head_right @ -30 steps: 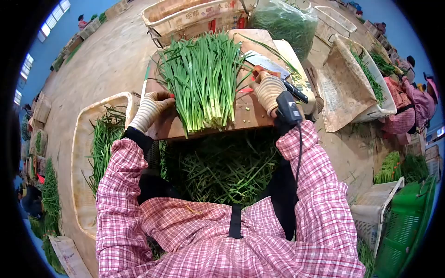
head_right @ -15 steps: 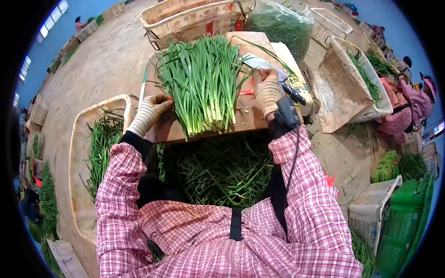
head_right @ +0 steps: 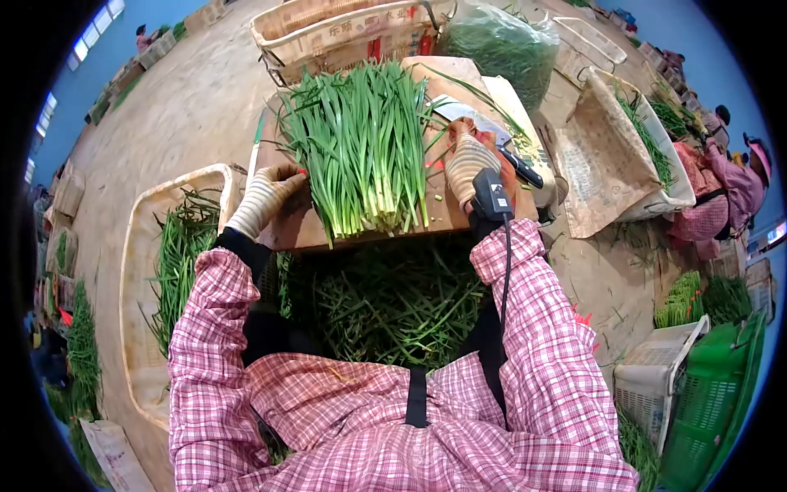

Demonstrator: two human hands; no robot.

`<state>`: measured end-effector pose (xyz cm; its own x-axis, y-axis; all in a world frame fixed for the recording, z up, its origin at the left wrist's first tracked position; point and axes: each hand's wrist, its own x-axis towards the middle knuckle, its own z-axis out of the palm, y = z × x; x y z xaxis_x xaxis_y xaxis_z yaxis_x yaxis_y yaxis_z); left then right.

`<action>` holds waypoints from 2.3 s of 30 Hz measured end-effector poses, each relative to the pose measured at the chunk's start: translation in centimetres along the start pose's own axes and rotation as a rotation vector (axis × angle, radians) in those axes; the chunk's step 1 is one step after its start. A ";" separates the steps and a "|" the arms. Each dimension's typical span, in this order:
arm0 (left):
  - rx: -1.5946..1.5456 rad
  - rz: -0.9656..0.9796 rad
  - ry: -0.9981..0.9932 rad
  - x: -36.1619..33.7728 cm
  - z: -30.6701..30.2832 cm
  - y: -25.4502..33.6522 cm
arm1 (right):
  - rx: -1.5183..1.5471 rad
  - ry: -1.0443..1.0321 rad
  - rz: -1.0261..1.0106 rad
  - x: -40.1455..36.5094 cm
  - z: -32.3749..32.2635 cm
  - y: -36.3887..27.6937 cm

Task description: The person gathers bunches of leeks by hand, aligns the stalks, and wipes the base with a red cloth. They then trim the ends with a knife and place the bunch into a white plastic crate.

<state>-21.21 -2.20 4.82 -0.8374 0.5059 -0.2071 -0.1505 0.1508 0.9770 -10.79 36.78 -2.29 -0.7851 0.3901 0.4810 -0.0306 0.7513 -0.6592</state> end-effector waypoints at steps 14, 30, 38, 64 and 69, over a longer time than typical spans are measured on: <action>0.120 0.268 -0.028 0.0 0.1 2.8 | -0.197 0.132 -0.320 0.7 -1.3 -10.3; -0.096 0.224 0.028 -1.6 6.9 3.7 | 0.312 -0.145 -0.034 2.5 -0.5 -16.1; -0.460 0.094 0.193 -1.6 4.6 -0.7 | 0.524 -0.295 0.359 2.3 -4.5 -10.3; 0.712 0.046 0.355 -20.4 -20.1 -7.9 | 0.366 -0.607 -0.287 -12.9 1.9 -28.8; 0.084 -0.049 0.520 -22.9 -21.9 -7.1 | 0.462 -0.806 -0.157 -13.2 3.7 -32.0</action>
<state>-12.48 -33.50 3.74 -0.9838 0.0112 -0.1792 -0.1712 0.2418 0.9551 -1.75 5.68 10.34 -0.9371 -0.3138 0.1526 -0.2789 0.4106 -0.8681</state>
